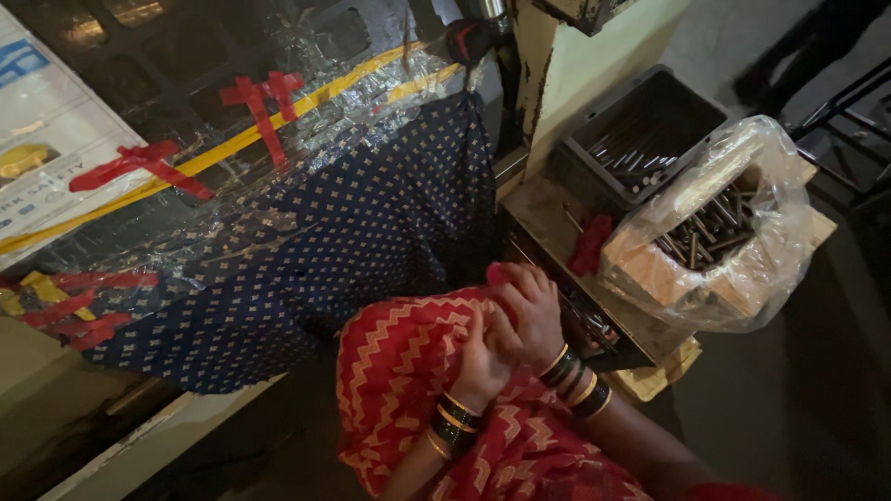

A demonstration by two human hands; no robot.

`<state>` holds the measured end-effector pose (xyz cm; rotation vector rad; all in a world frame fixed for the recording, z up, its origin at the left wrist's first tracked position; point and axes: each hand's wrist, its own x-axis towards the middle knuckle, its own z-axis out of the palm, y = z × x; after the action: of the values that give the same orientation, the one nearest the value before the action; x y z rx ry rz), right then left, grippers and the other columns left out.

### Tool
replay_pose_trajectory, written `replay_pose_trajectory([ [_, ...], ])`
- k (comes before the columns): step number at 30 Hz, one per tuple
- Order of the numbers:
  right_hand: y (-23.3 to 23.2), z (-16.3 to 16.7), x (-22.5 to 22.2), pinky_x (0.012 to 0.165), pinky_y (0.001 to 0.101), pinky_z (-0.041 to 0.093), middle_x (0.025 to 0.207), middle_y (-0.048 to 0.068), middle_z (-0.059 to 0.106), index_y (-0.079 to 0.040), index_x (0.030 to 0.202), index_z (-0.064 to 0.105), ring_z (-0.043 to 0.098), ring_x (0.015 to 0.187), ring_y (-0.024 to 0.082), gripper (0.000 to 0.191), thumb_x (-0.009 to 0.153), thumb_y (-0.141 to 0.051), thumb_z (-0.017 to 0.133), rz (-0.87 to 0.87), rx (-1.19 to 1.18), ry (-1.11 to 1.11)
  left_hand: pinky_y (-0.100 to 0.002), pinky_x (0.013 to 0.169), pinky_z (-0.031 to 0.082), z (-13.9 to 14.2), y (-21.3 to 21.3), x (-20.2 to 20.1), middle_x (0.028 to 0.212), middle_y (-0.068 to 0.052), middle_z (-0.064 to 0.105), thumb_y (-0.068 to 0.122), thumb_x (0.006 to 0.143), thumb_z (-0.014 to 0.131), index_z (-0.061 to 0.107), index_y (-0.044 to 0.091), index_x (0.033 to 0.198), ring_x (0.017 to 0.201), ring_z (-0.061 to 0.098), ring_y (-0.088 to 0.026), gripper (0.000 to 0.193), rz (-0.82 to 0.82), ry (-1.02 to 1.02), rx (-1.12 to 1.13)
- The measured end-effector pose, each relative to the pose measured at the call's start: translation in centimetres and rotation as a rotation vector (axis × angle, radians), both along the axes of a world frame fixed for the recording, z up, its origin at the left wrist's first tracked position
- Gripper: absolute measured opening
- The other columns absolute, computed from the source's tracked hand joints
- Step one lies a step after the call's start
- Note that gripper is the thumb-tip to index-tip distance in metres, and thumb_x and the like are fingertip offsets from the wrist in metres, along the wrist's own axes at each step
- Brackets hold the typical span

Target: The person sits on the floor and wipes small metal rods and cylindrical parts with a red cloth. They pick up each item from a plastic bag or tray, wipe it, and place it back into the tray.

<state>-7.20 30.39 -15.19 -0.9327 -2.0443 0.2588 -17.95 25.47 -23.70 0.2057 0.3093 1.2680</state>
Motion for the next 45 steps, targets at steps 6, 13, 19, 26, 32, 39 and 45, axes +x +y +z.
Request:
replay_pose_trajectory([
  [6, 1.2, 1.0, 1.3, 0.09, 0.0436, 0.051, 0.119, 0.013, 0.065, -0.007, 0.104, 0.071, 0.063, 0.107, 0.032, 0.022, 0.089, -0.022, 0.066, -0.026, -0.08, 0.074, -0.047, 0.121, 0.035, 1.8, -0.4, 0.7, 0.159, -0.005, 0.044, 0.063, 0.106, 0.024, 0.04, 0.024, 0.156, 0.147, 0.04, -0.025, 0.065, -0.062, 0.033, 0.137],
  [13, 1.1, 2.1, 2.2, 0.083, 0.0416, 0.054, 0.113, 0.012, 0.068, -0.005, 0.102, 0.072, 0.065, 0.096, 0.033, 0.021, 0.087, -0.02, 0.07, 0.059, -0.024, 0.076, -0.038, 0.095, 0.041, 0.2, 0.0, 0.5, 0.146, -0.007, 0.054, 0.059, 0.114, 0.03, 0.046, 0.02, 0.156, 0.13, 0.05, -0.025, 0.06, -0.033, 0.106, 0.125],
  [19, 0.3, 1.8, 1.7, 0.085, 0.0421, 0.055, 0.116, 0.015, 0.067, -0.006, 0.096, 0.068, 0.066, 0.101, 0.034, 0.02, 0.086, -0.023, 0.071, 0.102, 0.006, 0.052, -0.041, 0.107, 0.044, -1.3, 0.5, 0.4, 0.141, -0.006, 0.056, 0.057, 0.109, 0.036, 0.05, 0.016, 0.148, 0.13, 0.052, -0.023, 0.058, -0.025, 0.196, -0.03],
  [26, 0.8, 1.8, 2.4, 0.084, 0.0431, 0.055, 0.115, 0.015, 0.068, -0.007, 0.103, 0.071, 0.066, 0.101, 0.035, 0.024, 0.087, -0.023, 0.07, 0.081, -0.071, 0.047, -0.044, 0.113, 0.043, 0.9, -0.2, 0.5, 0.148, -0.007, 0.053, 0.058, 0.105, 0.034, 0.047, 0.019, 0.148, 0.137, 0.051, -0.024, 0.059, -0.028, 0.153, 0.034],
  [32, 3.3, 1.0, 5.3, 0.086, 0.043, 0.056, 0.114, 0.014, 0.068, -0.009, 0.104, 0.073, 0.067, 0.102, 0.034, 0.021, 0.088, -0.022, 0.07, -0.116, -0.034, 0.027, -0.046, 0.117, 0.043, 2.4, -0.3, 1.1, 0.152, -0.01, 0.053, 0.06, 0.104, 0.031, 0.043, 0.018, 0.153, 0.139, 0.052, -0.027, 0.066, -0.109, 0.134, 0.105],
  [39, 8.1, -0.7, 12.1, 0.094, 0.042, 0.055, 0.121, 0.01, 0.069, -0.01, 0.104, 0.074, 0.066, 0.111, 0.031, 0.018, 0.089, -0.021, 0.072, -0.414, 0.06, -0.147, -0.041, 0.109, 0.05, 1.9, -0.2, 0.2, 0.144, -0.015, 0.059, 0.062, 0.109, 0.03, 0.048, 0.007, 0.151, 0.131, 0.059, -0.027, 0.072, -0.16, 0.143, 0.238],
  [45, 11.7, -2.9, 18.8, 0.09, 0.0459, 0.052, 0.118, 0.008, 0.07, -0.013, 0.101, 0.076, 0.063, 0.109, 0.032, 0.017, 0.088, -0.022, 0.071, -0.58, 0.087, -0.405, -0.037, 0.101, 0.054, 0.9, 0.0, -0.4, 0.13, -0.012, 0.066, 0.054, 0.112, 0.03, 0.056, 0.003, 0.142, 0.117, 0.065, -0.023, 0.065, -0.109, 0.205, 0.184],
])
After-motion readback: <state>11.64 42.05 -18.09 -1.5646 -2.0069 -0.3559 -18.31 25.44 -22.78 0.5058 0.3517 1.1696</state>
